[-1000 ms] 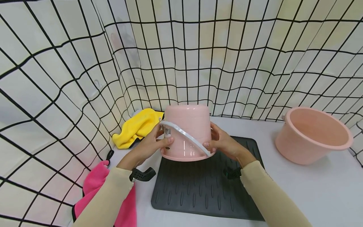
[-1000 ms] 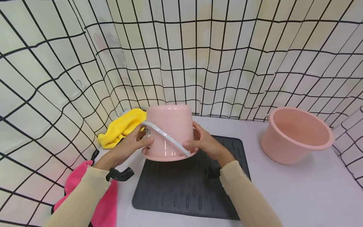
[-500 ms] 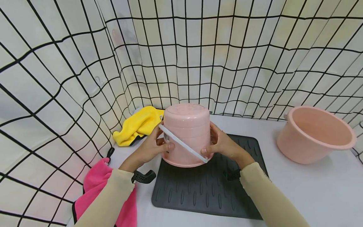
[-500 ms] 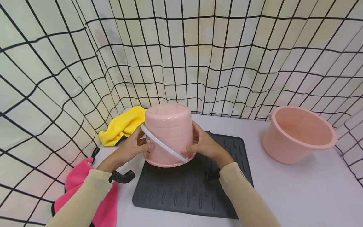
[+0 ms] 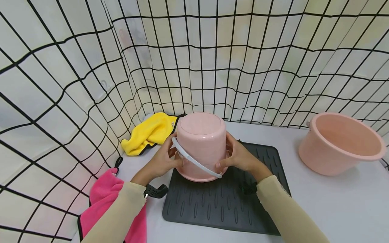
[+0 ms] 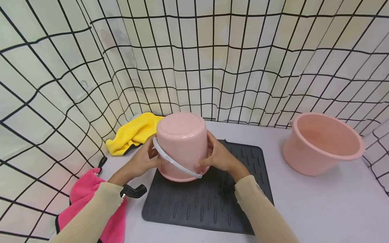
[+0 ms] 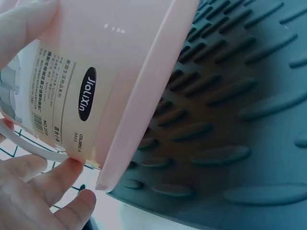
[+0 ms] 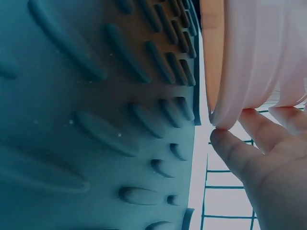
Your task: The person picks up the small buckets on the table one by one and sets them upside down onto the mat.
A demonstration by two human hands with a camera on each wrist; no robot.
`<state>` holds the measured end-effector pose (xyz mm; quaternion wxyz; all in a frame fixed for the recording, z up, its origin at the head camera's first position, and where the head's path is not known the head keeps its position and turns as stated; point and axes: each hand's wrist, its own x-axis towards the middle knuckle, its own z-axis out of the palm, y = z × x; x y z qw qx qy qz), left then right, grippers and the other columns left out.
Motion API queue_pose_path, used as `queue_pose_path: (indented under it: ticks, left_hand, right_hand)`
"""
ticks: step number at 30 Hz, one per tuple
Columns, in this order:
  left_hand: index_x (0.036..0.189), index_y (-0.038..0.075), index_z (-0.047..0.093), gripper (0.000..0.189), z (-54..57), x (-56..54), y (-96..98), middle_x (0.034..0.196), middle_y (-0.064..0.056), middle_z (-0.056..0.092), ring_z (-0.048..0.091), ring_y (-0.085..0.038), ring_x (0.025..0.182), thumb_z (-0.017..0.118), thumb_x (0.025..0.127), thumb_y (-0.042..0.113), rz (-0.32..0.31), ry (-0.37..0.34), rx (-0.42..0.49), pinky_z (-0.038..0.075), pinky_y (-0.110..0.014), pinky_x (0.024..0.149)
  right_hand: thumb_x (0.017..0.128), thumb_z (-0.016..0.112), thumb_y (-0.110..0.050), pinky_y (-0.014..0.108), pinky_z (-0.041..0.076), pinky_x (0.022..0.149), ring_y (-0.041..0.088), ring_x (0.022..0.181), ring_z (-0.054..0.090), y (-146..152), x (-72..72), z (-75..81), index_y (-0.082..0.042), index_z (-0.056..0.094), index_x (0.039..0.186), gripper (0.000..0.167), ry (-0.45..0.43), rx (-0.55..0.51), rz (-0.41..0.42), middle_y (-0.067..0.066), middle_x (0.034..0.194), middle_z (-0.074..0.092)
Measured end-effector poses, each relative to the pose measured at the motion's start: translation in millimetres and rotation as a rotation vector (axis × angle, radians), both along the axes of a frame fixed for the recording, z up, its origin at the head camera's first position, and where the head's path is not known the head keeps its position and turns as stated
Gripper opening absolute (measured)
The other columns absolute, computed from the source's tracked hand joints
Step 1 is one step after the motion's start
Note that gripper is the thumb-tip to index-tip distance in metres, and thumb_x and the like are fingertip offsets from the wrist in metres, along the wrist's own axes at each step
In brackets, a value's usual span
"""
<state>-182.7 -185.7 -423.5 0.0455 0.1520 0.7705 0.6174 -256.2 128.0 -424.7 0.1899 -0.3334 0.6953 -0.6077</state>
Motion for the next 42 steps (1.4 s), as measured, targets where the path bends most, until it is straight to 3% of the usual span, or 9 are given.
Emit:
queue_pose_path:
  ticks: [6, 15, 21, 27, 34, 42]
  left_hand:
    - [0.167, 0.017, 0.012, 0.104, -5.8, -0.2, 1.1, 0.171, -0.009, 0.019, 0.026, -0.045, 0.154, 0.081, 0.089, 0.013, -0.002, 0.04, -0.019, 0.018, -0.064, 0.123]
    - [0.165, 0.017, 0.012, 0.105, -12.5, 1.9, -0.9, 0.168, -0.01, 0.02, 0.031, -0.043, 0.151, 0.081, 0.087, 0.011, -0.001, 0.011, -0.015, 0.025, -0.061, 0.122]
    - [0.165, 0.023, 0.015, 0.104, -17.9, 1.7, -4.6, 0.166, -0.005, 0.026, 0.033, -0.038, 0.151, 0.08, 0.085, 0.006, -0.011, 0.036, 0.005, 0.027, -0.058, 0.122]
    - [0.165, 0.024, 0.017, 0.104, -20.8, 0.6, -4.8, 0.166, -0.003, 0.027, 0.033, -0.039, 0.151, 0.08, 0.085, 0.006, -0.024, 0.044, 0.018, 0.027, -0.06, 0.122]
    - [0.164, 0.024, 0.018, 0.104, -23.0, 1.0, -2.8, 0.167, -0.004, 0.027, 0.036, -0.039, 0.149, 0.082, 0.083, 0.007, -0.015, 0.039, -0.028, 0.024, -0.062, 0.123]
    - [0.165, 0.025, 0.017, 0.106, -26.6, 0.7, -4.7, 0.168, -0.005, 0.027, 0.038, -0.041, 0.148, 0.083, 0.084, 0.01, -0.011, 0.037, -0.073, 0.026, -0.063, 0.121]
  right_hand:
    - [0.074, 0.094, -0.013, 0.058, 0.047, 0.107, 0.032, 0.134, 0.05, 1, 0.0, -4.9, -0.035, 0.023, 0.163, 0.115, 0.029, 0.017, -0.005, 0.004, 0.148, 0.05]
    - [0.073, 0.094, -0.011, 0.055, 0.046, 0.108, 0.03, 0.135, 0.05, 0, 0.7, -11.7, -0.038, 0.019, 0.164, 0.122, 0.047, 0.027, -0.004, 0.001, 0.15, 0.05]
    - [0.072, 0.096, -0.014, 0.06, 0.039, 0.115, 0.028, 0.141, 0.045, -4, 1.3, -14.5, -0.038, 0.017, 0.165, 0.123, 0.068, 0.032, -0.014, 0.0, 0.154, 0.047]
    - [0.073, 0.095, -0.013, 0.061, 0.04, 0.114, 0.028, 0.142, 0.045, -4, 3.3, -16.1, -0.037, 0.019, 0.165, 0.122, 0.081, 0.036, -0.023, -0.001, 0.154, 0.048]
    - [0.073, 0.095, -0.008, 0.056, 0.045, 0.11, 0.029, 0.135, 0.051, -3, 4.9, -18.6, -0.034, 0.022, 0.163, 0.119, 0.069, -0.001, 0.005, 0.002, 0.151, 0.049]
    - [0.072, 0.095, -0.005, 0.056, 0.043, 0.112, 0.028, 0.133, 0.052, -3, 6.5, -21.8, -0.035, 0.02, 0.164, 0.122, 0.078, 0.021, -0.01, 0.002, 0.15, 0.05]
